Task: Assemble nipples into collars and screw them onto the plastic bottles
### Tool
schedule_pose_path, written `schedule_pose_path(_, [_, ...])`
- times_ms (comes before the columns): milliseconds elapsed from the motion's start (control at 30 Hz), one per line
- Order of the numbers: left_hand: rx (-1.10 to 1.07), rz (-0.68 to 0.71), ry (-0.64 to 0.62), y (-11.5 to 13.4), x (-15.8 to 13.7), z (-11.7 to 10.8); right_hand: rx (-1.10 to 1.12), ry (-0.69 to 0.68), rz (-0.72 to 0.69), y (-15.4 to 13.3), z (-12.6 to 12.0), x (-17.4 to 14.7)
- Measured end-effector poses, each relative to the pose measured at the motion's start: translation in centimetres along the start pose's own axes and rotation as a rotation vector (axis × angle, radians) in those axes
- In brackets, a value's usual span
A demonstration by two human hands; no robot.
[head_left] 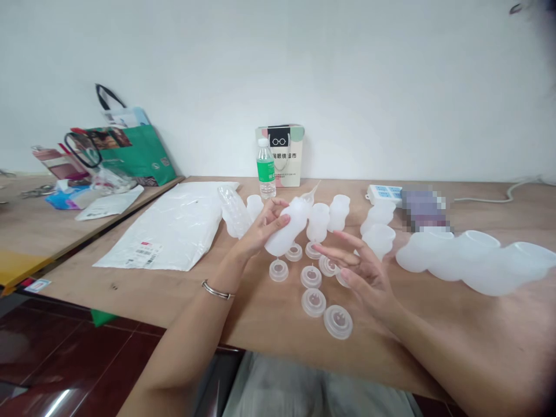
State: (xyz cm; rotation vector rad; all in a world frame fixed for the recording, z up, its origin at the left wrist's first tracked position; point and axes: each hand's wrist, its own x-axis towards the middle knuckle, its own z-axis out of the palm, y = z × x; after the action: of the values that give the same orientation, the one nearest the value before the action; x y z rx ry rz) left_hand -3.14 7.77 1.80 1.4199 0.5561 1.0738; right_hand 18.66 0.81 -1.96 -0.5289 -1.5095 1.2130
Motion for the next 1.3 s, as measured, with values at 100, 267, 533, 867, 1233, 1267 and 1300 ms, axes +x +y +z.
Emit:
schedule_pose_path(100, [-0.04, -0.017, -0.085, -0.1, 0.0, 0.5, -0.014, 0.071, -0.036, 0.6, 0.1, 0.2])
schedule_pose_path(267, [0.034, -0.077, -0.302, -1.3, -0.3, 3.3, 0.017, 0.124, 0.093, 2.5, -0.6, 0.4])
schedule_pose_path(533, [0.803, 0.644, 0.228, -0.8, -1.4, 2.8, 0.247, 0.307, 0.16, 1.4, -0.4, 1.4])
schedule_pose_path(867, [0.976, 0.677, 1.121, 0.9, 0.3, -3.4, 0.452, 0.27, 0.281, 0.7, -0.6, 1.7])
schedule_pose_path(1233, [0.867, 0.66, 1.117, -0.1, 0.8, -4.4, 0.509, 0.282, 0.288, -0.7, -0.5, 2.0])
schedule_pose_path(1267, [0.871, 0.729, 1.121, 0.2, 0.7, -4.3, 0.521, 0.282, 0.284, -0.8, -0.5, 2.0])
schedule_pose_path(1300, [0.886, 0.814, 1.128, 0.5, 0.7, -4.1, 0.538, 0.281, 0.282, -0.8, -0.5, 1.9])
